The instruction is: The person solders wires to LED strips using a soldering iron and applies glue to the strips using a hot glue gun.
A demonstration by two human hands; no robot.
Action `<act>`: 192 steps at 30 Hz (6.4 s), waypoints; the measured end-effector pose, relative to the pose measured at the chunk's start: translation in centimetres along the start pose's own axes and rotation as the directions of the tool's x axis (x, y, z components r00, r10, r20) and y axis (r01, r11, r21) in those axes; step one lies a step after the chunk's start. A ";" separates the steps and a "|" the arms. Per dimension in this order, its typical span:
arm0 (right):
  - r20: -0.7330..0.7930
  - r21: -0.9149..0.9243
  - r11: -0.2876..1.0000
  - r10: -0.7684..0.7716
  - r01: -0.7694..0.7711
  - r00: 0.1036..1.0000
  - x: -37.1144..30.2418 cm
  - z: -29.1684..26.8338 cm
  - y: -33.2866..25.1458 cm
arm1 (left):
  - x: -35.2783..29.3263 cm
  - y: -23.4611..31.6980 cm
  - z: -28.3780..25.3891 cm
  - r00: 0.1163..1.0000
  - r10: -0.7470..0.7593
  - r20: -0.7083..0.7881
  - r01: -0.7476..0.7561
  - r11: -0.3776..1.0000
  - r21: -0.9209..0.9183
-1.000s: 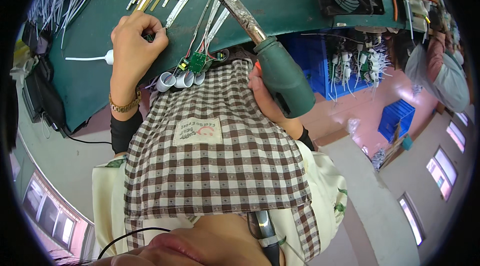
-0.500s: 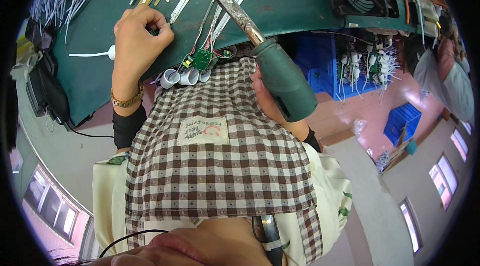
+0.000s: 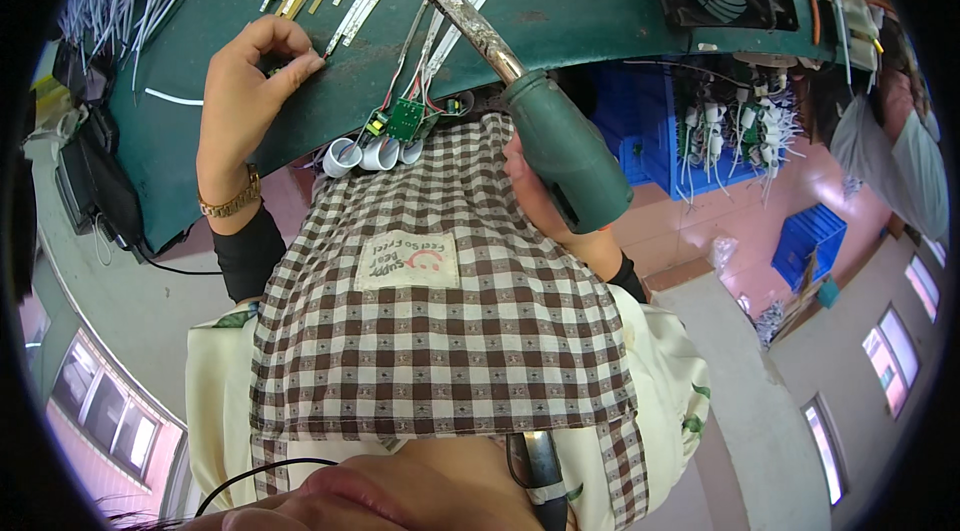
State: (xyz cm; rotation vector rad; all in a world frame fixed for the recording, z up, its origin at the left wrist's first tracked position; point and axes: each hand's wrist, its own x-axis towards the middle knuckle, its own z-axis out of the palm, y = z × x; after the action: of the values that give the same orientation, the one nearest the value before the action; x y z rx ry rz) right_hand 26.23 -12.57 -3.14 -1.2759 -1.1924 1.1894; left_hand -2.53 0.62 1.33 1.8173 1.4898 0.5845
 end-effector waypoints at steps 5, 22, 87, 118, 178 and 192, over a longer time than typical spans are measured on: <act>0.043 -0.049 0.998 -0.024 0.026 0.999 0.5 -0.3 -0.3 | -0.2 -0.2 0.6 0.992 0.114 -0.057 -0.109 0.990 0.089; 0.217 -0.161 0.977 -0.103 0.140 0.971 0.4 -0.2 0.5 | -0.6 0.2 2.6 0.963 0.218 -0.158 -0.175 0.953 0.248; 0.439 -0.468 0.755 -0.253 0.460 0.862 2.4 0.2 -1.3 | -0.9 -1.2 1.7 0.942 0.325 -0.090 -0.306 0.936 0.174; 0.144 -0.309 0.951 0.075 -0.027 0.987 0.3 -0.2 -1.1 | -0.7 -1.3 1.7 0.946 0.316 -0.077 -0.301 0.940 0.164; 0.000 -0.342 0.939 -0.047 0.044 0.999 -1.1 -0.7 0.6 | -3.2 3.6 4.6 0.903 0.209 0.376 -0.233 0.972 0.019; -0.065 -0.259 0.966 -0.032 0.015 0.997 -1.7 -1.3 0.6 | 0.8 3.6 -0.2 0.841 0.372 0.392 -0.504 0.801 0.322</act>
State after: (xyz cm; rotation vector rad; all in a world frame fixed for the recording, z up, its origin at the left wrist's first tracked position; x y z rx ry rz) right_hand 27.53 -14.33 -3.60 -1.4789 -1.3405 0.9874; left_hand -0.12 1.16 4.06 2.4966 1.0158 0.1727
